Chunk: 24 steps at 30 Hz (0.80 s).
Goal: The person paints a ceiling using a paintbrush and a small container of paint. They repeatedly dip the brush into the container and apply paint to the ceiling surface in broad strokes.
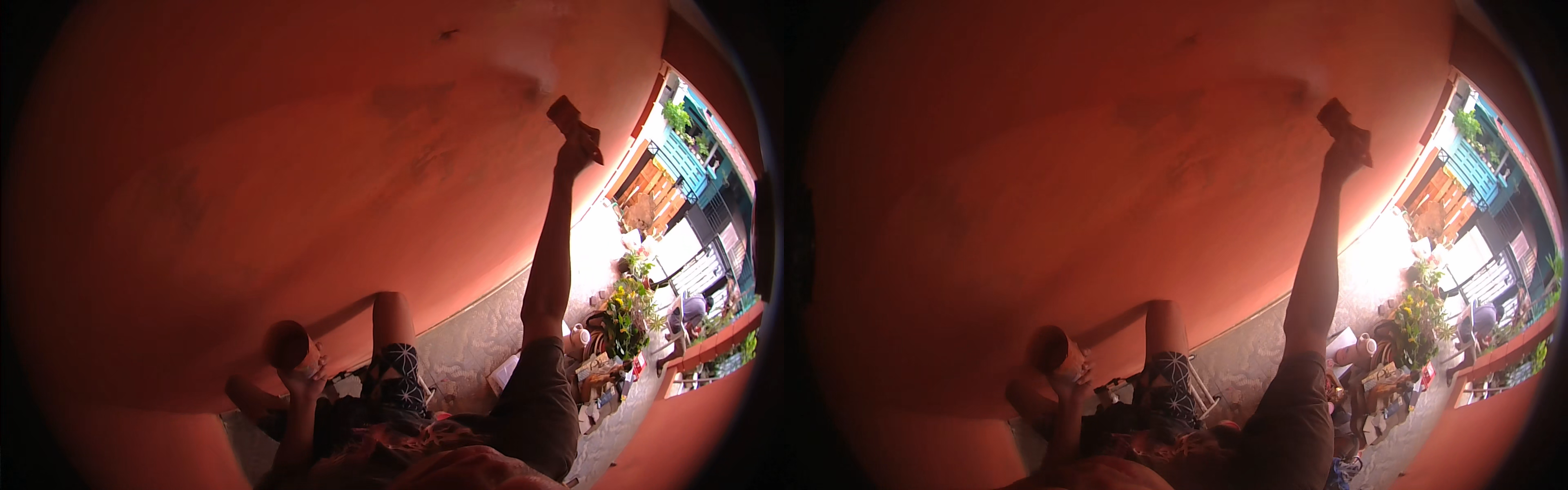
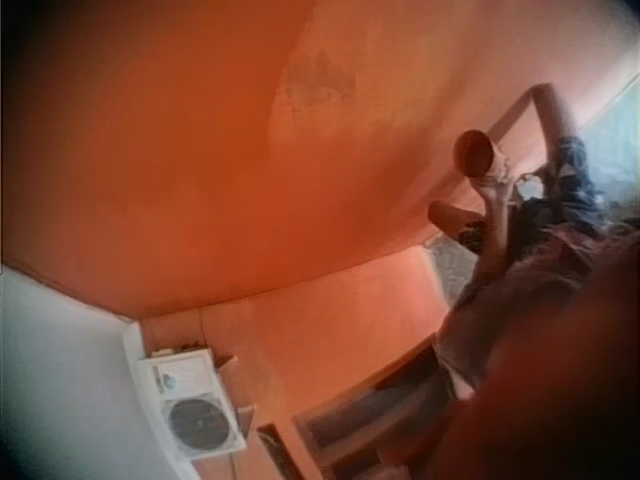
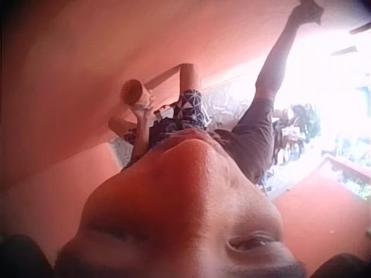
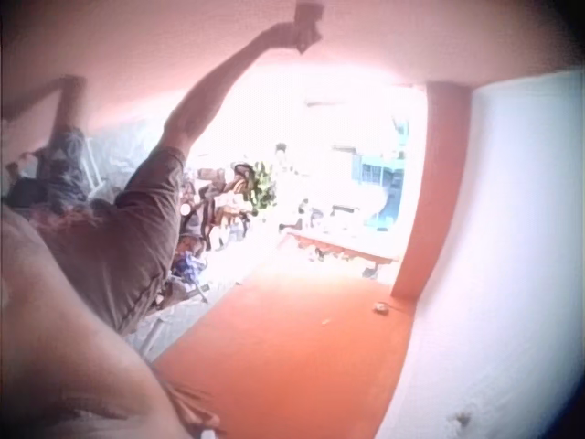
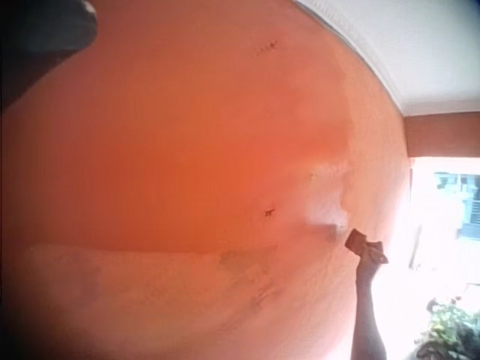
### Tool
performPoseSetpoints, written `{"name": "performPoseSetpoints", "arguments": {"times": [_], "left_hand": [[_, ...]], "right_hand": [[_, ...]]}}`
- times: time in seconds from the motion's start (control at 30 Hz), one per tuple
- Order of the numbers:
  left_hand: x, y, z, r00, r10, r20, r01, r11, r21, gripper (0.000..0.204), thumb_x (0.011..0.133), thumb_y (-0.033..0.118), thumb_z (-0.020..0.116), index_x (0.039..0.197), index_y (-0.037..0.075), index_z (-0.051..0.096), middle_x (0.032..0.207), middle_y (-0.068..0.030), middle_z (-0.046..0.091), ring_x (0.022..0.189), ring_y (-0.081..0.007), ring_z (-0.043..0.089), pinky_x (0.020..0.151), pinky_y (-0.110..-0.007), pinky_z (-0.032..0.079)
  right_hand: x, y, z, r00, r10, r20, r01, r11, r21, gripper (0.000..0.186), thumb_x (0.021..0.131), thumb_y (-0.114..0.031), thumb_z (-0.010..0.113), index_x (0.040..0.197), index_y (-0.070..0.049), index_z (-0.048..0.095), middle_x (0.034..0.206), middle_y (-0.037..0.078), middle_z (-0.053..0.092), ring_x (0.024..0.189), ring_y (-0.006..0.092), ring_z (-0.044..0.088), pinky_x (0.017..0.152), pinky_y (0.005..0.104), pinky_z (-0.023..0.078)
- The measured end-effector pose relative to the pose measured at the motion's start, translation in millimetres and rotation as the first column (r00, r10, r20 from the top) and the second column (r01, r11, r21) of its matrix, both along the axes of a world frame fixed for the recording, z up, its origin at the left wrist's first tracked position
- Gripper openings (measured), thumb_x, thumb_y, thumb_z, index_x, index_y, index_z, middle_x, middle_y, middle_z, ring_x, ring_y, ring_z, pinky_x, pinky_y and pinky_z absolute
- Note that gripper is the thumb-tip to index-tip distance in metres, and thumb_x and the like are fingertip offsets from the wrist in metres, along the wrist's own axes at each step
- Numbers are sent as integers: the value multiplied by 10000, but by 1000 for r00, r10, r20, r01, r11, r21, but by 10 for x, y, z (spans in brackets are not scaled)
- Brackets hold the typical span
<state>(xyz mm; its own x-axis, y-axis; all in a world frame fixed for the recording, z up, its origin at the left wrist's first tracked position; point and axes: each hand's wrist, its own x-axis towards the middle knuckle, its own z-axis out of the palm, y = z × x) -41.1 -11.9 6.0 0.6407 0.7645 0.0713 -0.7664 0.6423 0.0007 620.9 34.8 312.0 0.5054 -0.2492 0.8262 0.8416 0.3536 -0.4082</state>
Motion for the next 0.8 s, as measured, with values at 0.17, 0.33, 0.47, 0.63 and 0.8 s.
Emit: {"name": "performPoseSetpoints", "arguments": {"times": [0.17,0.33,0.47,0.63,0.8], "left_hand": [[-62,98,-45,999,27,-33,-26,1000,14,744,856,557,595,1375,44,452,1277,-220,504,964,-359,537,564,-324,521],[-1,208,41,1000,20,8,-20,999,51,739,853,535,578,1364,17,448,1264,-205,513,988,-346,513,574,-321,507],[92,171,243,1000,-17,-10,18,998,62,722,852,533,569,1358,29,460,1260,-184,514,997,-340,499,597,-317,494],[42,52,174,1000,2,2,-2,996,85,766,857,599,559,1391,58,459,1308,-161,499,1020,-360,491,601,-325,488],[79,-74,341,993,85,-86,-81,995,51,762,891,646,496,1440,119,449,1317,-185,525,962,-372,548,558,-334,510]], "right_hand": [[-983,301,-93,979,74,192,-25,969,-247,136,921,-104,666,919,26,626,946,112,677,830,163,614,758,304,517],[-3660,151,-65,648,594,476,-444,803,-397,272,758,-16,719,1018,-91,734,972,86,704,759,199,696,606,294,541],[-4314,-184,-332,369,928,59,-779,343,-525,203,838,-36,720,1035,-34,672,984,107,695,841,178,693,702,303,556],[-4453,-541,-813,213,772,-599,-938,-10,-347,177,883,-58,700,1017,21,616,965,94,656,897,153,660,794,287,527],[-4322,-614,-1065,-80,624,-777,-992,-128,-1,107,958,-40,592,1029,33,556,937,118,621,846,184,654,748,297,554]]}}
